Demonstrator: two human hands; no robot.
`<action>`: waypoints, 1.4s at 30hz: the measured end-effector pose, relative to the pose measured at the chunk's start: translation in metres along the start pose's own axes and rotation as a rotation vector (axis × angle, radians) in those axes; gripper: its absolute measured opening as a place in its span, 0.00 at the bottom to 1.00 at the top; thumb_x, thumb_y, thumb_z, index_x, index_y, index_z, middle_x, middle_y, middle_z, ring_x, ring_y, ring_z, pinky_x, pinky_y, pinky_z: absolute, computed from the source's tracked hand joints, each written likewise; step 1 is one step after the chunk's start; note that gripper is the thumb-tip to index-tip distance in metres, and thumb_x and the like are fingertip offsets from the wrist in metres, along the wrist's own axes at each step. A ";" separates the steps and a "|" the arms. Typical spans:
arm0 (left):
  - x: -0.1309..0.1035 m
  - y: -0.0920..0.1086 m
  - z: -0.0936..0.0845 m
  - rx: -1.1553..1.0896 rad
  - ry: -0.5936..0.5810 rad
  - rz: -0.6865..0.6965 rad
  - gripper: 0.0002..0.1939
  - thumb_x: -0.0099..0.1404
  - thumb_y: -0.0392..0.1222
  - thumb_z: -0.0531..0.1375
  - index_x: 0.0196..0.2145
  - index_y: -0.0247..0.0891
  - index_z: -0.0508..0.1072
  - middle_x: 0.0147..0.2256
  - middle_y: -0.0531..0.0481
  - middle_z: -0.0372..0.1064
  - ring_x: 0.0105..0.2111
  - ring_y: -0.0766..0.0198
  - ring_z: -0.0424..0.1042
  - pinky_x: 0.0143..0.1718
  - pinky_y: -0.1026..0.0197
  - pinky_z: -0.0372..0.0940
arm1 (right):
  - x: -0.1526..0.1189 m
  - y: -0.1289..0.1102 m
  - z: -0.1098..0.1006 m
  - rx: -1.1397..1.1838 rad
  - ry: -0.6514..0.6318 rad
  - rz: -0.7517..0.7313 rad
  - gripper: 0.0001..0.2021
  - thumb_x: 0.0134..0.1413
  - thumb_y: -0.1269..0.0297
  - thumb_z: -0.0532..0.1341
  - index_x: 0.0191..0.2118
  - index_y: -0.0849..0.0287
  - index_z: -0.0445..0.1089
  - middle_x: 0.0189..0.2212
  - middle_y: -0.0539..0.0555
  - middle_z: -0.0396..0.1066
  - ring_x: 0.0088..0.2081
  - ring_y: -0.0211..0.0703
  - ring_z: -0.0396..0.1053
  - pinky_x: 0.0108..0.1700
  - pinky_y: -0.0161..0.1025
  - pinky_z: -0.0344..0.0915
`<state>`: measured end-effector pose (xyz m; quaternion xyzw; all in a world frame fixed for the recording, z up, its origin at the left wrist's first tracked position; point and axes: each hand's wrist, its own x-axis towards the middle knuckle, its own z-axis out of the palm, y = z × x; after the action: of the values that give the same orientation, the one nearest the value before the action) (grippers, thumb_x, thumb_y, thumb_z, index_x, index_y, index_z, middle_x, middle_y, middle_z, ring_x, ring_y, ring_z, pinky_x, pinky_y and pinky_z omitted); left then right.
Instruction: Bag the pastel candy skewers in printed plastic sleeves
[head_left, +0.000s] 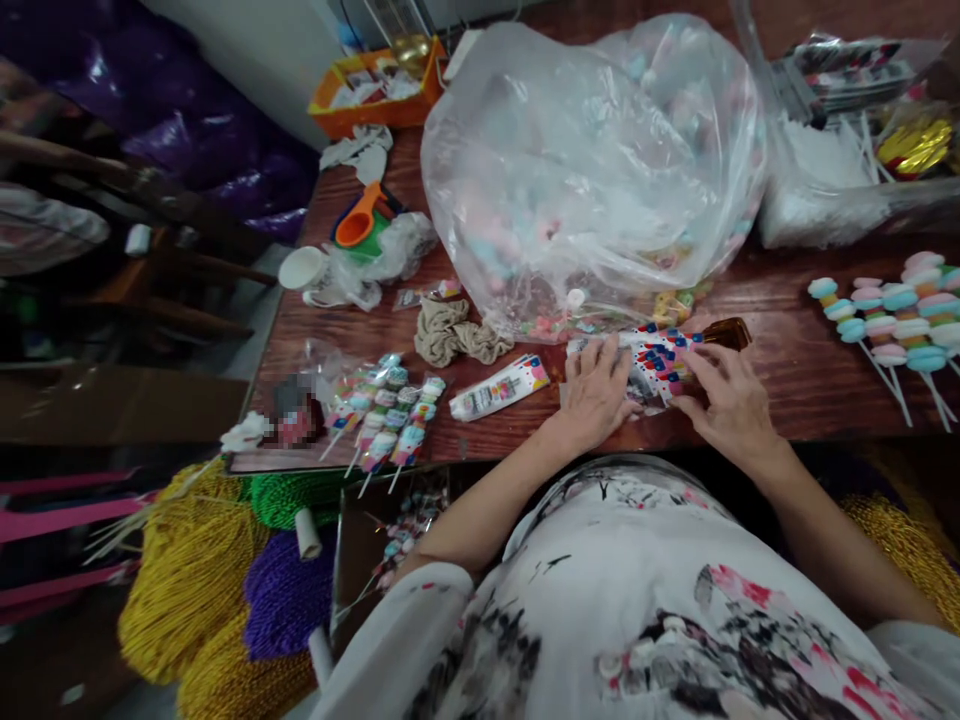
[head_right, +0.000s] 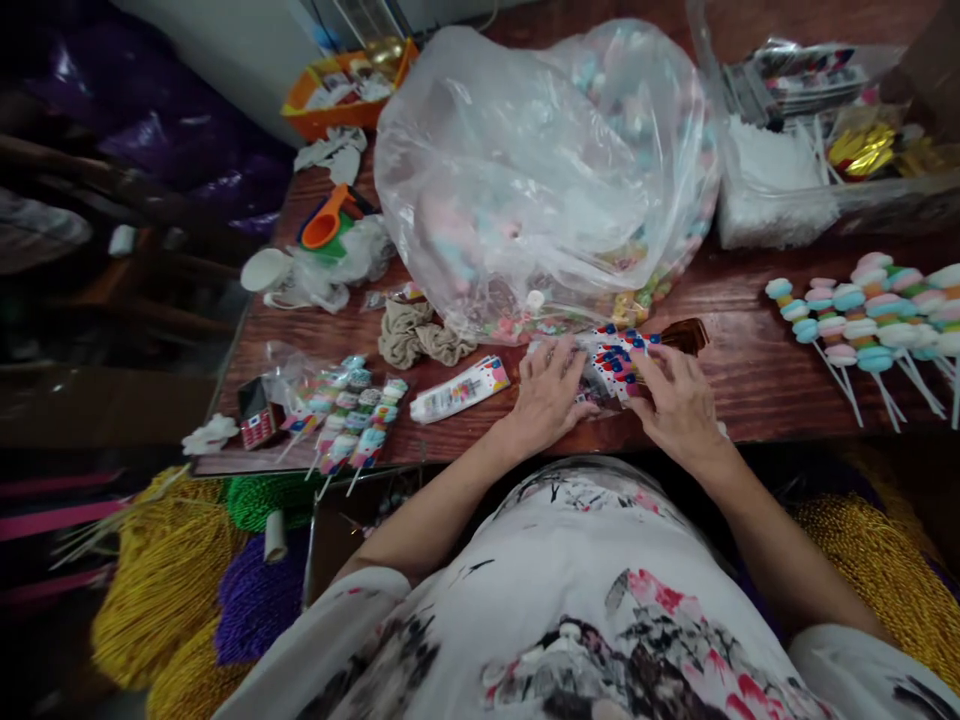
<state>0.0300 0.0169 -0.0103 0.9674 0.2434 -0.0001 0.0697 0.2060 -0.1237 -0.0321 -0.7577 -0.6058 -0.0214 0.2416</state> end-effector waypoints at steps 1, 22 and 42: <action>0.003 -0.002 -0.002 0.015 -0.009 0.013 0.42 0.59 0.55 0.65 0.63 0.31 0.57 0.66 0.30 0.51 0.64 0.39 0.51 0.61 0.42 0.51 | 0.008 0.000 -0.001 -0.071 -0.049 -0.007 0.29 0.54 0.59 0.64 0.61 0.58 0.64 0.58 0.64 0.63 0.56 0.61 0.63 0.54 0.57 0.65; 0.012 -0.015 0.003 -0.179 -0.044 0.112 0.41 0.62 0.45 0.62 0.67 0.31 0.50 0.60 0.33 0.58 0.56 0.46 0.59 0.55 0.46 0.55 | 0.017 0.000 0.024 0.290 0.029 0.014 0.42 0.56 0.64 0.59 0.72 0.51 0.37 0.71 0.60 0.42 0.71 0.59 0.43 0.67 0.61 0.51; 0.006 -0.007 0.011 -0.067 0.084 0.240 0.35 0.64 0.37 0.54 0.67 0.34 0.50 0.52 0.36 0.64 0.52 0.49 0.63 0.55 0.44 0.55 | 0.018 -0.005 0.025 0.335 -0.002 0.046 0.47 0.51 0.65 0.65 0.72 0.53 0.38 0.69 0.63 0.49 0.69 0.60 0.49 0.67 0.63 0.52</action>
<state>0.0321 0.0246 -0.0220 0.9859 0.1283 0.0570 0.0914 0.1992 -0.0970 -0.0466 -0.7206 -0.5835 0.0862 0.3646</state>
